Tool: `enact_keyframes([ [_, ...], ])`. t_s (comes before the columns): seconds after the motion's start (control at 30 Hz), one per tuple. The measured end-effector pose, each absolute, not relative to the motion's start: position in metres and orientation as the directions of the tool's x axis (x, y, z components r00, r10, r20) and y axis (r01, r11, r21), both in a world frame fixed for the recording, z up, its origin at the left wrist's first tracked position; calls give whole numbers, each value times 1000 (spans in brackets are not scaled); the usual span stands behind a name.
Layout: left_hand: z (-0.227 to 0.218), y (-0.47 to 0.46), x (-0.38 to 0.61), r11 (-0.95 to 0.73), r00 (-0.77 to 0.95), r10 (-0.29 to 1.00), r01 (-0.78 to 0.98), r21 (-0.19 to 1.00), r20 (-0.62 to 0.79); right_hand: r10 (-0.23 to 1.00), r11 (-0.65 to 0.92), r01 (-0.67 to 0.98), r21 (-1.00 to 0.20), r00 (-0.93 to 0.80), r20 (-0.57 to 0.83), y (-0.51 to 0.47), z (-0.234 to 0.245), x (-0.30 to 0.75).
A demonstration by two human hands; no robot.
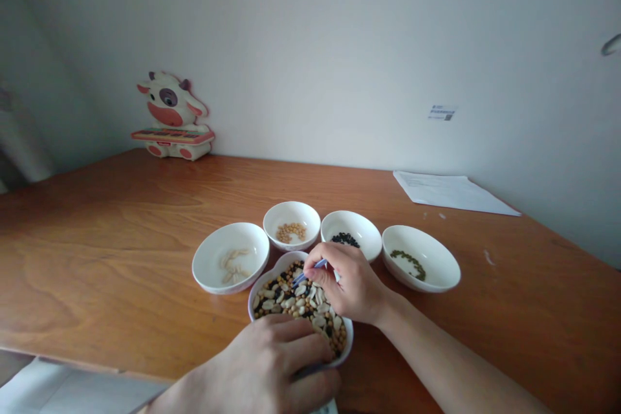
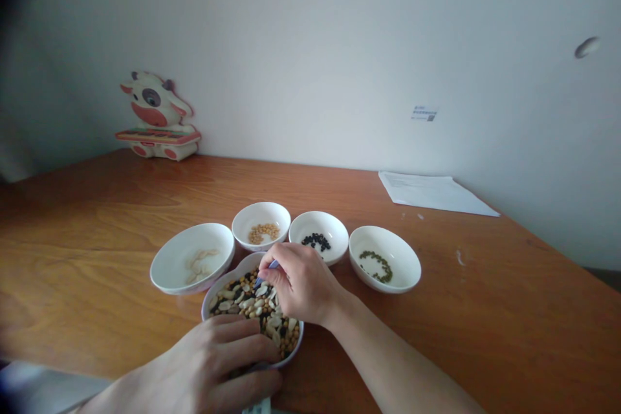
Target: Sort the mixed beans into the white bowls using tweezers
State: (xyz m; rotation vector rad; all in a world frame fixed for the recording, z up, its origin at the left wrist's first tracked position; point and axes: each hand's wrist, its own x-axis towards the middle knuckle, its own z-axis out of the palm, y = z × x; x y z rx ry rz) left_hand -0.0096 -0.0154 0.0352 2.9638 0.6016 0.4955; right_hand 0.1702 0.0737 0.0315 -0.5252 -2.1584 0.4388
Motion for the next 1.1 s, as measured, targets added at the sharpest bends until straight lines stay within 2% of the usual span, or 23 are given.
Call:
enact_keyframes([
  [0.33,36,-13,-9,-928,870,374,348,136,321,493,868,212,-448,-470,732,74,31,172],
  [0.47,38,-13,-9,-930,872,367,343,133,325,527,849,252,-465,-334,781,73,32,174],
  [0.67,40,-11,-7,-938,883,346,320,132,317,565,763,431,-481,-84,821,80,29,175],
  [0.8,40,-12,-7,-933,876,360,337,127,320,560,738,488,-466,-56,827,86,28,174],
  [1.1,39,-10,-7,-936,880,351,333,109,321,575,728,505,-464,-80,814,89,26,175],
])
